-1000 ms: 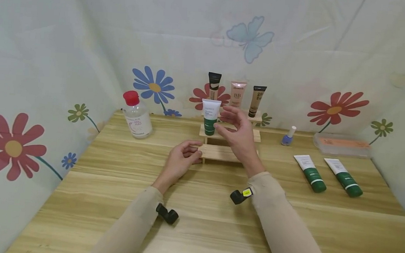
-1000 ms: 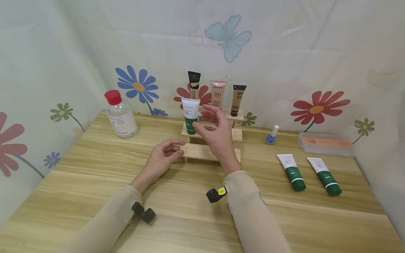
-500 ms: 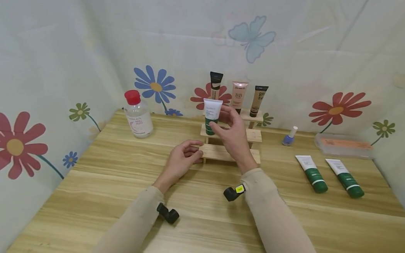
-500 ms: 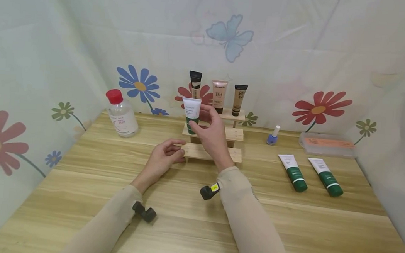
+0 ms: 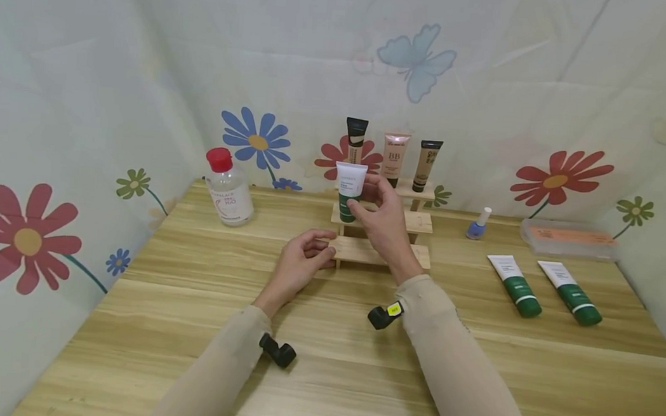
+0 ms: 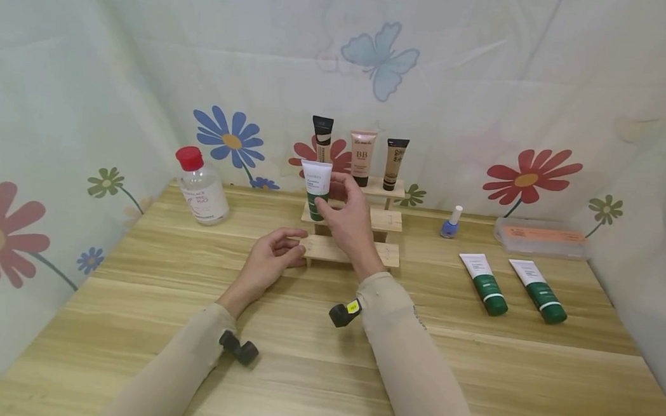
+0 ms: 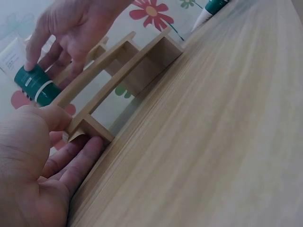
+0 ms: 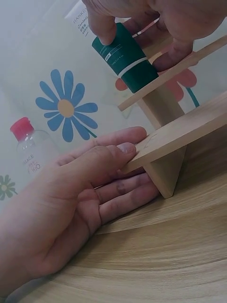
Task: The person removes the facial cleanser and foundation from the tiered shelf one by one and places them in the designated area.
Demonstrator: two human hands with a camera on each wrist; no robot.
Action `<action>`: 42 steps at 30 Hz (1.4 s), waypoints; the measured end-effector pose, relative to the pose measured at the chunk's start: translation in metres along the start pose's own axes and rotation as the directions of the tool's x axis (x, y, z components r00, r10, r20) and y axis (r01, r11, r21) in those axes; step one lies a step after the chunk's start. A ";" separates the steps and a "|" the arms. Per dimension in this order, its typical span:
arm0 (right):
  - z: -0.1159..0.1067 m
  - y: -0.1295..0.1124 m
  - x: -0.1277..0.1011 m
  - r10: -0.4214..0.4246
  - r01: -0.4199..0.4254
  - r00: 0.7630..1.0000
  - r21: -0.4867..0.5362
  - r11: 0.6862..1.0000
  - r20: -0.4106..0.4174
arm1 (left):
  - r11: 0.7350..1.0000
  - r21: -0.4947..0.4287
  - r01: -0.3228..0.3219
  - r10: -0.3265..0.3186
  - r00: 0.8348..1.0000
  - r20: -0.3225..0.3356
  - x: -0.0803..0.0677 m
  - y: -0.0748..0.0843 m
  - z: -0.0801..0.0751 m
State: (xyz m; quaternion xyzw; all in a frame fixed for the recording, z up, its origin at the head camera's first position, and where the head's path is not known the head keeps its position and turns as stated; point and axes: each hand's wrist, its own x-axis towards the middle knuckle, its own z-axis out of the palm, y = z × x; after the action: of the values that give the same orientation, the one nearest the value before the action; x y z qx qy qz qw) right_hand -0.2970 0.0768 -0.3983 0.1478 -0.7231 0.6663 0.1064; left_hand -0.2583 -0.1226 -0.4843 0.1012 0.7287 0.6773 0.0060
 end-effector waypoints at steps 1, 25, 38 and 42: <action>0.000 0.000 0.000 -0.001 0.001 1.000 0.001 1.000 0.000 | 1.000 0.002 0.001 -0.001 1.000 0.001 0.000 0.000 0.000; -0.089 -0.028 -0.023 -0.076 0.072 0.989 -0.037 0.997 -0.128 | 1.000 0.018 0.011 -0.011 1.000 0.005 0.001 0.000 0.000; -0.155 -0.033 -0.052 -0.086 0.044 0.970 -0.183 0.982 -0.226 | 1.000 0.021 0.000 -0.001 1.000 0.005 0.002 -0.003 0.000; -0.173 -0.034 -0.058 -0.085 0.018 0.961 -0.249 0.968 -0.263 | 1.000 0.015 0.001 -0.001 1.000 0.006 0.002 -0.004 0.000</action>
State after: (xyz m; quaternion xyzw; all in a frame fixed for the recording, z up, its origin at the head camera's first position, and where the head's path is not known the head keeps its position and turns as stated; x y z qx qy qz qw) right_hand -0.2378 0.2508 -0.3714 0.0598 -0.7739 0.5833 0.2391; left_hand -0.2611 -0.1229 -0.4884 0.1032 0.7339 0.6713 0.0077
